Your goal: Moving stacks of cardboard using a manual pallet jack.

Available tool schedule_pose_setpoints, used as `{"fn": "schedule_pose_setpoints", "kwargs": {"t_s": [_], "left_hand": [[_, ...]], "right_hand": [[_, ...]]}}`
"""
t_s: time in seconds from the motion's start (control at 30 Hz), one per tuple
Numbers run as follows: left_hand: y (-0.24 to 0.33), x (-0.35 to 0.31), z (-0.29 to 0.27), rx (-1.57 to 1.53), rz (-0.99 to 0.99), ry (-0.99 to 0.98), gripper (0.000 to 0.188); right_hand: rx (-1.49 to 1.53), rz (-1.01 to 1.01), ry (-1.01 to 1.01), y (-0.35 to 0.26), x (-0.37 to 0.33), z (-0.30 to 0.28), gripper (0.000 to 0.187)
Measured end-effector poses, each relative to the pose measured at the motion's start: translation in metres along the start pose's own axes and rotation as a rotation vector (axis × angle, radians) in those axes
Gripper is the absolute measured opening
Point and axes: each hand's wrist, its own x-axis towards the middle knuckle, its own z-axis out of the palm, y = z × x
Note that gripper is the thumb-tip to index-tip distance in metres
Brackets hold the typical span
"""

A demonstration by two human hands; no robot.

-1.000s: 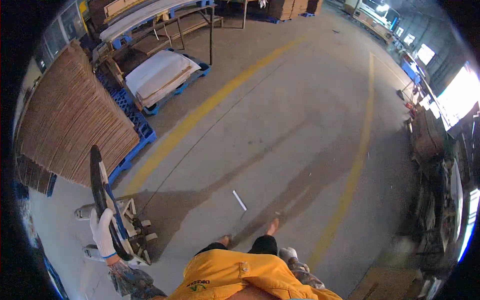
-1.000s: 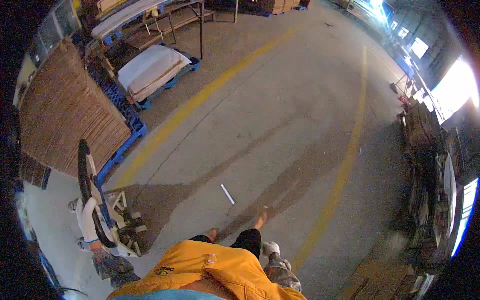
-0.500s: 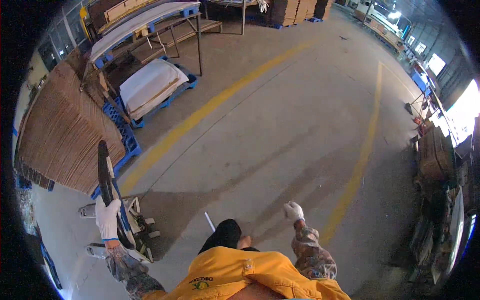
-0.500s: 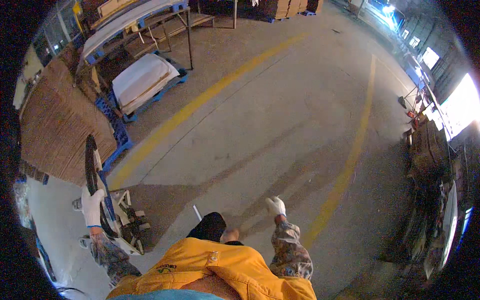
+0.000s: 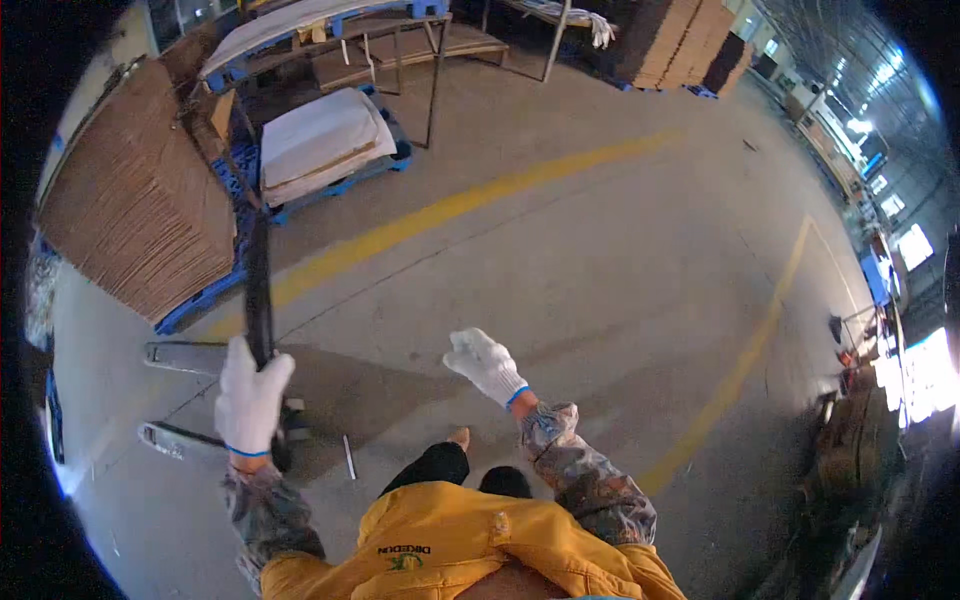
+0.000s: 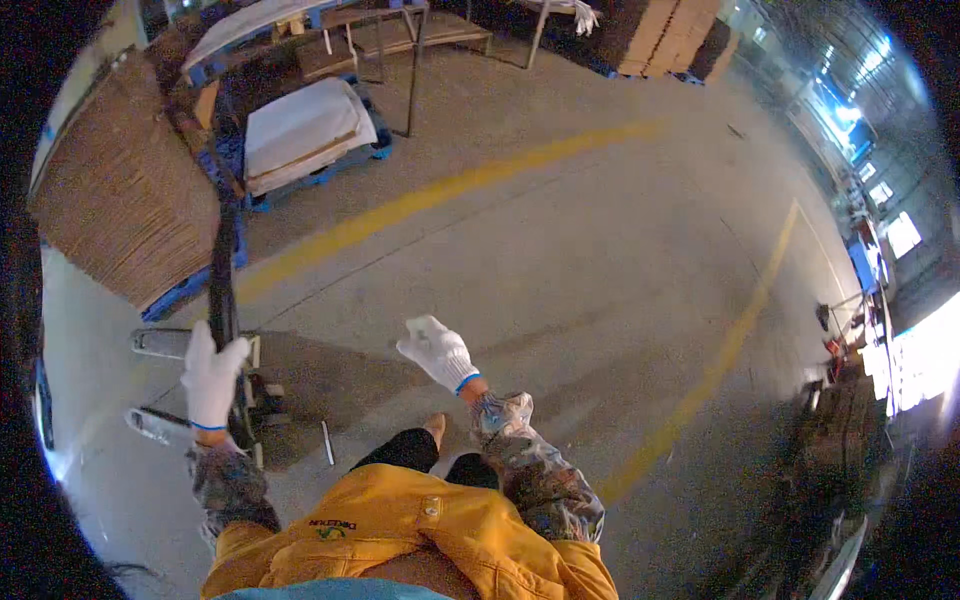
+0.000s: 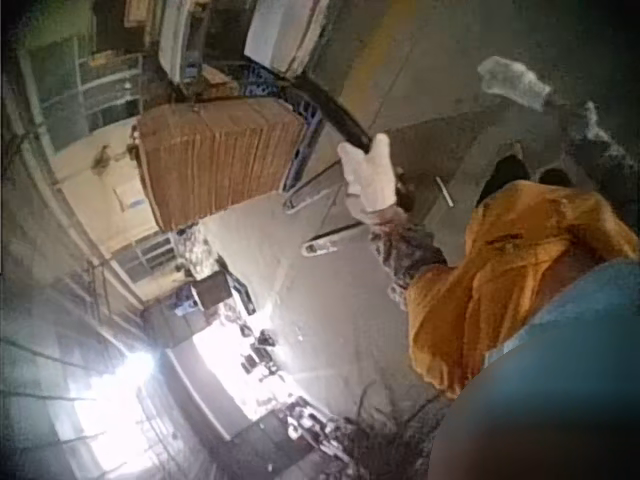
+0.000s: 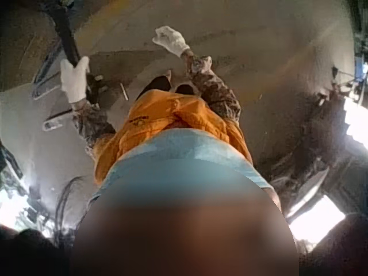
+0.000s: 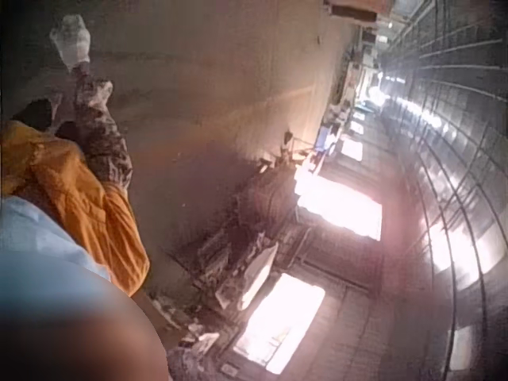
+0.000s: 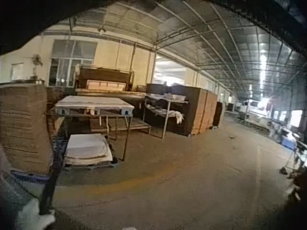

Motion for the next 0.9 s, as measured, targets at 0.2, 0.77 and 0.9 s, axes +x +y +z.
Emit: {"fn": "schedule_pose_setpoints", "kwargs": {"t_s": [0.2,0.77,0.9], "left_hand": [[0.055,-0.073,0.006,-0.062,0.151,-0.091,0.046],[-0.024,-0.301,-0.076,0.074,-0.202,0.385,0.04],[-0.139,-0.288,-0.078,-0.335,-0.114,0.751,0.027]], "right_hand": [[-0.045,-0.363,0.066,-0.044,0.06,-0.018,0.069],[-0.002,-1.435,-0.146,-0.184,-0.02,-0.033,0.025],[-0.072,-1.321,-0.103,-0.2,-0.034,-0.03,0.021]]}}
